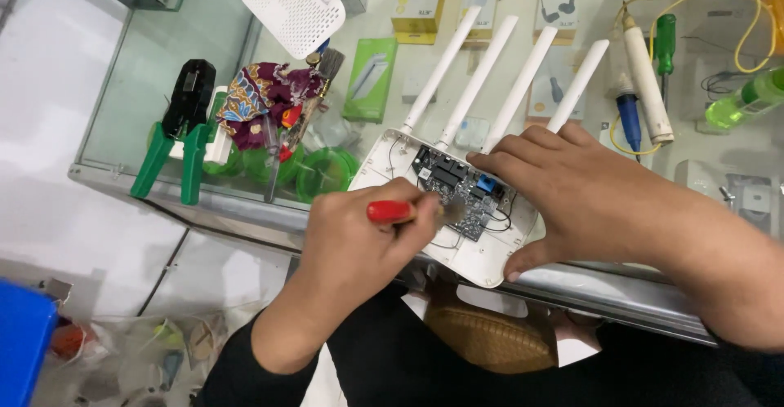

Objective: Cleaning and probing a router circuit board during repair

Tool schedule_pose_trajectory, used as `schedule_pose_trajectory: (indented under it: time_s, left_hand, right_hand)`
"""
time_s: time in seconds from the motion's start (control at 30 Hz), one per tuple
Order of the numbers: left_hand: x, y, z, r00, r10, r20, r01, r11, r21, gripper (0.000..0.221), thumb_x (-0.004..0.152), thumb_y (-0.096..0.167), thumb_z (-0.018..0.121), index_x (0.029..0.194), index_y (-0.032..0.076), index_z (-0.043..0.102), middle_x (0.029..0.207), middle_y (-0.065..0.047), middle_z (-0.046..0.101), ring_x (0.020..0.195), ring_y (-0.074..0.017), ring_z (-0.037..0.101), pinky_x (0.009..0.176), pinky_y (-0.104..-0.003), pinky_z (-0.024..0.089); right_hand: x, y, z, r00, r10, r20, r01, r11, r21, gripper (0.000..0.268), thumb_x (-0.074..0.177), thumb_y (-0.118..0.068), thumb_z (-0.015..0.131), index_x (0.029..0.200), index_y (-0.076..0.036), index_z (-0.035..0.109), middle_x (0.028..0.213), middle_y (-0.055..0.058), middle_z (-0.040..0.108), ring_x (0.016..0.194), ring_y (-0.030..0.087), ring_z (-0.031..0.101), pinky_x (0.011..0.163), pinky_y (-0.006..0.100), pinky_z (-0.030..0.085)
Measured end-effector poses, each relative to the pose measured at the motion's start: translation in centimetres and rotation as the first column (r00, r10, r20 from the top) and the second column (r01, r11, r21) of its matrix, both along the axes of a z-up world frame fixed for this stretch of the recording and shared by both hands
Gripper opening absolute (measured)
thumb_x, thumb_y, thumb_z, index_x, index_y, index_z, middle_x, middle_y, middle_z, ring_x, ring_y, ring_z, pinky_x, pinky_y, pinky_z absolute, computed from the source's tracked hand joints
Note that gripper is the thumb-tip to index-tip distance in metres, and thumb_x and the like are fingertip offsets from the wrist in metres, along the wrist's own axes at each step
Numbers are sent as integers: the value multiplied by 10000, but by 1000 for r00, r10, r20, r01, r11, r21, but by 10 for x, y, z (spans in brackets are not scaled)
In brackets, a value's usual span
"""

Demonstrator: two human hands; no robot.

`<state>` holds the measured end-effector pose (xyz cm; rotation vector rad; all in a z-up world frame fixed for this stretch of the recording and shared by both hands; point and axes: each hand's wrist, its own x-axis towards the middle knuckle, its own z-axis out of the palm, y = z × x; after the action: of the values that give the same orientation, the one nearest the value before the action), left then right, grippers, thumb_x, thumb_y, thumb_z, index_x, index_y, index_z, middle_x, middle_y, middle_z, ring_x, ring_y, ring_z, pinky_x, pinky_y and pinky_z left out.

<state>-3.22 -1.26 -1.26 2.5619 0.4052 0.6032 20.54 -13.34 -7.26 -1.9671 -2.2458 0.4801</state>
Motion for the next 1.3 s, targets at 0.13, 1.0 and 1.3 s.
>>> schedule_pose_trajectory:
  time_s: [0.13, 1.0, 1.3]
  left_hand:
    - [0, -11, 15, 981, 117, 153, -131, 987, 88, 110, 960, 117, 664, 874, 100, 731, 770, 6, 765, 601, -119, 713, 538, -244, 501]
    - [24, -17, -18, 993, 17, 113, -49, 955, 292, 204, 996, 255, 722, 905, 83, 661, 700, -29, 677, 520, -197, 627, 460, -343, 484]
    - [26, -10, 6, 994, 54, -94, -30, 972, 235, 404, 1078, 281, 533, 764, 74, 679, 502, -6, 582, 359, -142, 545, 333, -293, 390]
  right_hand:
    - [2, 0, -1, 999, 35, 12, -35, 999, 41, 1331, 622, -890, 891, 1587, -156, 342, 1454, 104, 519, 1374, 382, 409, 1056, 542, 319]
    - [2, -3, -2, 1000, 17, -12, -17, 999, 51, 1306, 605, -883, 902, 1550, -145, 385, 1429, 95, 543, 1352, 374, 440, 1025, 540, 347]
    - [3, -3, -5, 1000, 22, 10, -22, 997, 69, 1337, 594, -901, 898, 1562, -140, 376, 1428, 111, 538, 1350, 382, 444, 1034, 545, 347]
